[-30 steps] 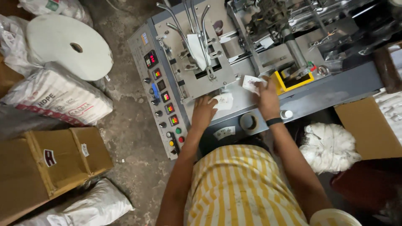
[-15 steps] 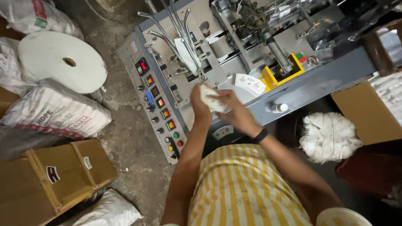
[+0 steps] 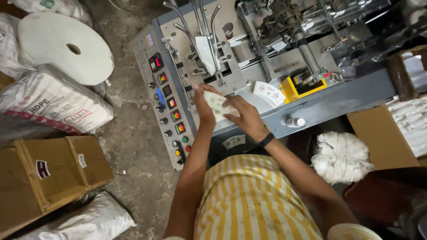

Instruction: Feeding paper components into a manufacturing machine.

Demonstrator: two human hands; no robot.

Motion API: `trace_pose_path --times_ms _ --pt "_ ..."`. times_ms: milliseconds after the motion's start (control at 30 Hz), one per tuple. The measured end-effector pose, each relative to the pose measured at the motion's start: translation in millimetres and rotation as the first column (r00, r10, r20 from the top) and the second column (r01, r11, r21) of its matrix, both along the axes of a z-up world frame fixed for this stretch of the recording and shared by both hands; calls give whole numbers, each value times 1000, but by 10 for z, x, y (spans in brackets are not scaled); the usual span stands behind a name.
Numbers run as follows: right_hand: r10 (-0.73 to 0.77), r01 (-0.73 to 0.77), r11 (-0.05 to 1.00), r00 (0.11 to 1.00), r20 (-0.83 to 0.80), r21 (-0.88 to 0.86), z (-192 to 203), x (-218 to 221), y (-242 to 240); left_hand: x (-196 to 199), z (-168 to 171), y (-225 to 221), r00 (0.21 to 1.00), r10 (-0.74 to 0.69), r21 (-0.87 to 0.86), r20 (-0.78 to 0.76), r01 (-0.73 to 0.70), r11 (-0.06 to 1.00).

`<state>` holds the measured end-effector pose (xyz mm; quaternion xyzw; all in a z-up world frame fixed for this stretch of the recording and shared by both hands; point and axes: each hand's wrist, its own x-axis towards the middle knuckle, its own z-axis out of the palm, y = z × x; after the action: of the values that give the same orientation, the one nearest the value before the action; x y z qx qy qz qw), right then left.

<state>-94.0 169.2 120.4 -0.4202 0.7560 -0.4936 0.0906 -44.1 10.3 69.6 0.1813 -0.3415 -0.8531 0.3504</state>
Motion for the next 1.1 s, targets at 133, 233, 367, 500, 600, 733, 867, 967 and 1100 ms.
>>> trace_pose_path --times_ms 133,233,367,500,600,733,867,967,1100 --pt "81 -47 976 984 -157 211 -844 -355 141 390 -317 19 868 236 -894 437 391 220" --pt "-73 115 967 980 -187 228 -978 -527 374 510 -487 17 771 327 -790 547 604 -101" --pt "-275 377 871 906 -323 314 -997 -828 831 451 -696 -7 684 417 -684 599 707 -178" --pt "-304 366 881 924 -233 300 -1047 -874 948 420 -385 27 707 390 -704 590 687 -179" --pt "-371 391 902 918 -138 182 -636 -731 859 343 -103 89 768 273 -783 580 617 -72" --pt "-208 220 975 953 221 -32 -75 -339 597 98 124 266 865 -138 -682 482 469 561" --pt "65 -56 997 974 215 -49 353 174 239 -96 159 257 940 -240 -192 243 289 938" --pt "47 -48 998 998 35 51 417 361 144 -139 182 169 997 29 13 77 -30 999" --pt "2 -5 996 1000 30 92 368 333 100 -117 459 121 999 -27 -61 43 30 998"
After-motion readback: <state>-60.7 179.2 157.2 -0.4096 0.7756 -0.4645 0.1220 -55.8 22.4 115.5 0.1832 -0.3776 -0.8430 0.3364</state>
